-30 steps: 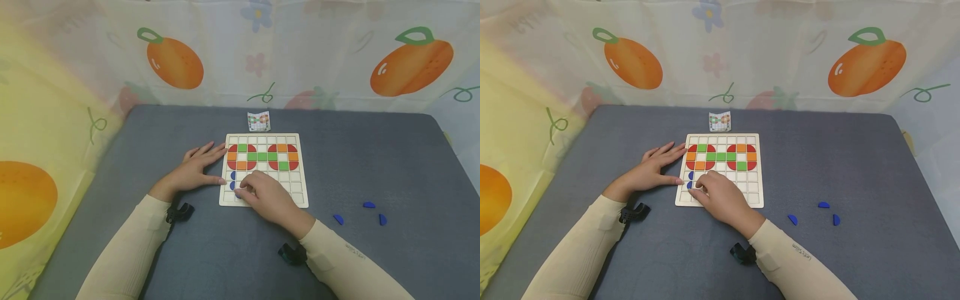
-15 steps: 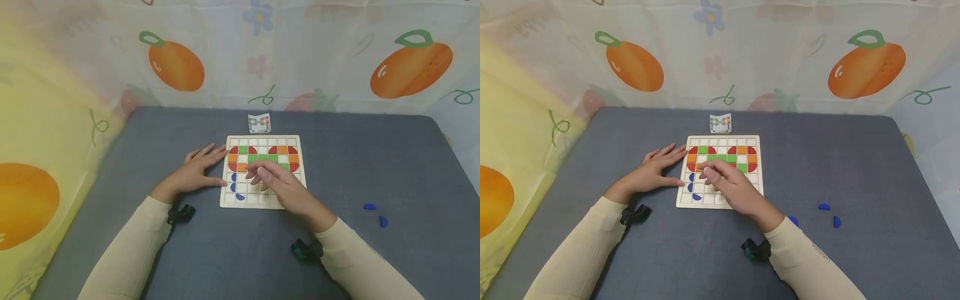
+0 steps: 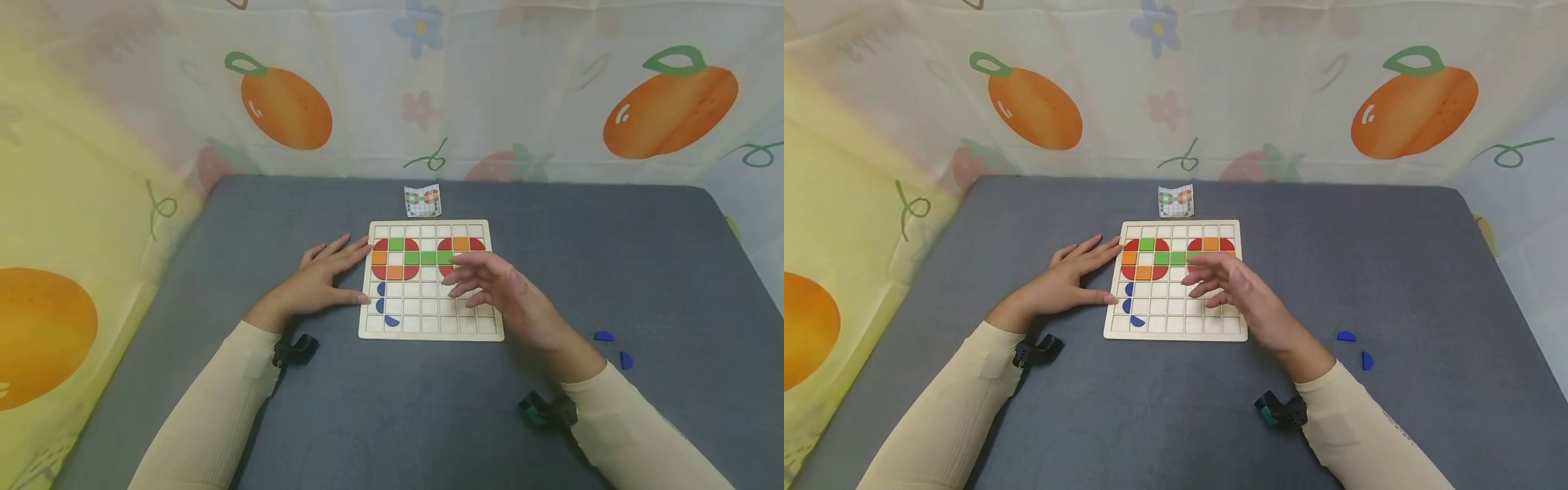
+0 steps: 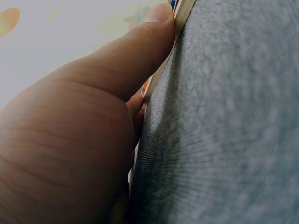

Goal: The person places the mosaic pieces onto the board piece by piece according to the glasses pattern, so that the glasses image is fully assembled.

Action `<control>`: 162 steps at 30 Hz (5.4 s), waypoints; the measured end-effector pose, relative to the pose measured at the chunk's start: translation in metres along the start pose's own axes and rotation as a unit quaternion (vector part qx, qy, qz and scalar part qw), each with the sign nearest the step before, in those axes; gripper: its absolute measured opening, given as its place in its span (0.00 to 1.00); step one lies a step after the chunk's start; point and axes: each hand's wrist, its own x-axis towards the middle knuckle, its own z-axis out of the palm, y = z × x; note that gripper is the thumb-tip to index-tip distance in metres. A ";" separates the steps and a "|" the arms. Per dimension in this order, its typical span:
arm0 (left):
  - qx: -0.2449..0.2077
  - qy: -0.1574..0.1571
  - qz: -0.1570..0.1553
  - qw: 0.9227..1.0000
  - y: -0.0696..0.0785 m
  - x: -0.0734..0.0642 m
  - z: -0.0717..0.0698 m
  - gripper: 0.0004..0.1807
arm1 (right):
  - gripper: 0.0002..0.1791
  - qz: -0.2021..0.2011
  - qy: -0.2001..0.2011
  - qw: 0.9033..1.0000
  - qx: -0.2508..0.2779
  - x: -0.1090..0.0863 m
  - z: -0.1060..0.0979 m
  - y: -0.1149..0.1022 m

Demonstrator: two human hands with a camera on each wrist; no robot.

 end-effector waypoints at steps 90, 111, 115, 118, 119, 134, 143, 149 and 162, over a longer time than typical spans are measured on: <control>-0.002 0.002 -0.001 1.000 -0.003 0.002 0.000 0.58 | 0.24 -0.024 -0.016 0.895 -0.445 -0.101 -0.075 0.011; -0.002 0.004 -0.004 1.000 -0.002 0.000 0.001 0.59 | 0.21 -0.029 0.037 0.883 -0.467 -0.096 -0.064 0.018; -0.004 0.004 -0.003 1.000 -0.001 0.000 0.000 0.59 | 0.20 -0.014 0.057 0.879 -0.474 -0.095 -0.062 0.018; -0.004 0.004 -0.003 1.000 -0.001 -0.001 0.000 0.58 | 0.19 -0.010 0.067 0.875 -0.480 -0.094 -0.060 0.017; -0.004 0.005 -0.003 1.000 -0.002 -0.001 0.000 0.59 | 0.19 -0.011 0.069 0.873 -0.483 -0.093 -0.060 0.017; -0.001 0.003 -0.007 1.000 -0.001 0.001 0.001 0.59 | 0.17 -0.018 0.068 0.862 -0.502 -0.086 -0.064 0.018; -0.001 -0.001 -0.014 1.000 0.001 0.000 0.000 0.59 | 0.18 -0.010 0.050 0.866 -0.497 -0.088 -0.067 0.020; -0.002 0.000 -0.011 1.000 0.001 0.000 0.000 0.58 | 0.14 0.012 0.053 0.862 -0.503 -0.089 -0.064 0.019; -0.002 0.003 -0.010 1.000 -0.001 0.001 0.001 0.58 | 0.13 0.011 0.070 0.861 -0.504 -0.070 -0.057 0.017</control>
